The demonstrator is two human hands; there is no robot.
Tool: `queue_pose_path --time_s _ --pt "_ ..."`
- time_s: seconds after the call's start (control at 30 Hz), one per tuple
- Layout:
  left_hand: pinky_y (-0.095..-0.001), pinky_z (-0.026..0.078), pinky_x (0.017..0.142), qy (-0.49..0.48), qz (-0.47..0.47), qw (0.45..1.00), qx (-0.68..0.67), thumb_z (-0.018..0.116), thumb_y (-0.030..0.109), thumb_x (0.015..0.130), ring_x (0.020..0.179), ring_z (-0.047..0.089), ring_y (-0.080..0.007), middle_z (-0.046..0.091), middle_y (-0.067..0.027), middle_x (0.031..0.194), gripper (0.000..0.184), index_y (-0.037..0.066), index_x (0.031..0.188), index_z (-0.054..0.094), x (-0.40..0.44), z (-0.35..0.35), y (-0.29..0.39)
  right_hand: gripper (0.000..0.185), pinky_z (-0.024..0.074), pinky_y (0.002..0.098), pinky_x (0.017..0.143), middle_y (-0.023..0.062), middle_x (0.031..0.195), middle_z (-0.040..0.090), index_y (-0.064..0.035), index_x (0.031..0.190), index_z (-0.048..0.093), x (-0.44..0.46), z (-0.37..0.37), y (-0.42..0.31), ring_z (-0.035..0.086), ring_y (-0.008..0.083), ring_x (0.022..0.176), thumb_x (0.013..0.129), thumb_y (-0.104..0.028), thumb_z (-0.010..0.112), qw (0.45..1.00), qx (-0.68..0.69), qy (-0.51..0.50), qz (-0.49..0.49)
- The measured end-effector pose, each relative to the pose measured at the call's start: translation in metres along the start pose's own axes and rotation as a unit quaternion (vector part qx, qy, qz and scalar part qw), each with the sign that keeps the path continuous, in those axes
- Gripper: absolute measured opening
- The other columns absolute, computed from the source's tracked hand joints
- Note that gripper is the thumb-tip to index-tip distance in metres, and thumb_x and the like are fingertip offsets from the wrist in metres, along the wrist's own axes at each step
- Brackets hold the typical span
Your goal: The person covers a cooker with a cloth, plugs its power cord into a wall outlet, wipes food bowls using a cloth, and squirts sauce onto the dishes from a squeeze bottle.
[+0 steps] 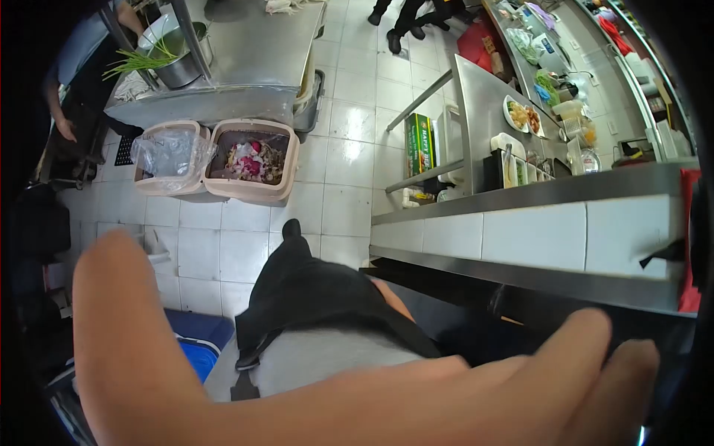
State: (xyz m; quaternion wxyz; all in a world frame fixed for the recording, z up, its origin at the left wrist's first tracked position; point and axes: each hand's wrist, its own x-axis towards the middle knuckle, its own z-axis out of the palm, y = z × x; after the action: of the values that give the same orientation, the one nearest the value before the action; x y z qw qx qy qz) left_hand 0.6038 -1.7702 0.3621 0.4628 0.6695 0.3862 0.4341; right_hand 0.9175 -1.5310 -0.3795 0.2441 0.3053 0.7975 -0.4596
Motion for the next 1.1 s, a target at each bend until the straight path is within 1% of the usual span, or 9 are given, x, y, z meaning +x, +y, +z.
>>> queue_pose_path --time_s 0.1,0.43,0.5,0.63,0.73,0.77,0.9,1.03,1.1 --pt "-0.0314 0.05 0.076 -0.01 0.012 1.0 -0.021 0.043 0.003 0.085 0.09 0.062 -0.023 0.06 -0.0134 0.096 0.041 0.003 0.125 0.05 0.003 -0.037 -0.013 0.026 0.0505 0.0379 0.067 0.0105 0.085 0.069 -0.0082 0.101 0.068 -0.001 -0.064 -0.1 0.064 0.0222 0.075 0.083 -0.026 0.063 0.998 0.047 -0.007 0.047" --pt "-0.0312 0.05 0.075 -0.121 0.008 0.991 -0.054 0.043 0.005 0.087 0.088 0.063 -0.0227 0.061 -0.0135 0.094 0.04 0.003 0.126 0.049 0.071 -0.156 -0.055 0.028 0.0491 0.0268 0.06 0.0011 0.084 0.067 -0.0101 0.11 0.065 0.056 -0.183 -0.214 0.063 0.0115 0.071 0.084 -0.017 0.06 0.98 0.184 0.048 0.065" --pt "-0.0312 0.05 0.074 -0.132 0.001 0.989 -0.067 0.044 0.005 0.087 0.088 0.063 -0.0227 0.061 -0.0135 0.093 0.04 0.003 0.126 0.049 0.093 -0.182 -0.067 0.028 0.0499 0.0265 0.063 0.002 0.088 0.068 -0.011 0.11 0.066 0.066 -0.19 -0.206 0.063 0.0098 0.078 0.083 -0.017 0.06 0.97 0.224 0.017 0.091" --pt "-0.0312 0.051 0.074 -0.142 -0.017 0.986 -0.085 0.044 0.006 0.087 0.087 0.064 -0.0225 0.061 -0.0136 0.092 0.04 0.003 0.127 0.049 0.139 -0.233 -0.093 0.025 0.0537 0.0336 0.05 0.0134 0.071 0.066 -0.0033 0.095 0.07 0.127 -0.18 -0.14 0.062 0.0187 0.056 0.072 -0.013 0.066 0.977 0.15 0.126 0.081" --pt "-0.0311 0.051 0.073 -0.137 -0.033 0.984 -0.113 0.044 0.006 0.088 0.087 0.064 -0.0225 0.061 -0.0136 0.092 0.04 0.003 0.127 0.048 0.179 -0.271 -0.115 0.028 0.0528 0.0409 0.069 0.0099 0.087 0.07 -0.0128 0.101 0.07 0.142 -0.222 -0.097 0.067 0.0232 0.077 0.082 -0.032 0.064 0.967 0.128 -0.005 0.218" --pt "-0.0311 0.051 0.073 -0.141 -0.032 0.982 -0.118 0.044 0.006 0.088 0.087 0.064 -0.0224 0.061 -0.0136 0.091 0.04 0.003 0.127 0.048 0.193 -0.281 -0.121 0.035 0.0522 0.0391 0.071 0.0105 0.092 0.07 -0.0106 0.099 0.069 0.158 -0.239 -0.085 0.068 0.0267 0.082 0.079 -0.038 0.065 0.963 0.133 -0.054 0.228" --pt "-0.0311 0.051 0.073 -0.148 -0.066 0.973 -0.166 0.044 0.007 0.088 0.086 0.064 -0.0223 0.061 -0.0137 0.09 0.039 0.003 0.127 0.048 0.257 -0.325 -0.14 0.029 0.0513 0.0333 0.068 0.0064 0.09 0.07 -0.011 0.103 0.069 0.192 -0.337 -0.092 0.066 0.0184 0.081 0.082 -0.03 0.062 0.97 0.15 -0.002 0.189" --pt "-0.031 0.051 0.072 -0.101 -0.148 0.948 -0.261 0.045 0.008 0.088 0.085 0.064 -0.0222 0.062 -0.0137 0.09 0.039 0.002 0.127 0.048 0.318 -0.37 -0.174 0.031 0.0514 0.0343 0.069 0.0072 0.091 0.07 -0.0111 0.103 0.069 0.241 -0.419 -0.139 0.066 0.0203 0.082 0.081 -0.032 0.063 0.979 0.156 0.029 0.124" --pt "-0.031 0.052 0.072 -0.061 -0.162 0.96 -0.221 0.045 0.008 0.089 0.085 0.065 -0.0222 0.062 -0.0138 0.089 0.039 0.002 0.128 0.047 0.342 -0.389 -0.22 0.032 0.0514 0.0348 0.07 0.0075 0.092 0.07 -0.0111 0.102 0.069 0.272 -0.44 -0.163 0.066 0.0212 0.083 0.081 -0.034 0.063 0.982 0.163 0.034 0.088"
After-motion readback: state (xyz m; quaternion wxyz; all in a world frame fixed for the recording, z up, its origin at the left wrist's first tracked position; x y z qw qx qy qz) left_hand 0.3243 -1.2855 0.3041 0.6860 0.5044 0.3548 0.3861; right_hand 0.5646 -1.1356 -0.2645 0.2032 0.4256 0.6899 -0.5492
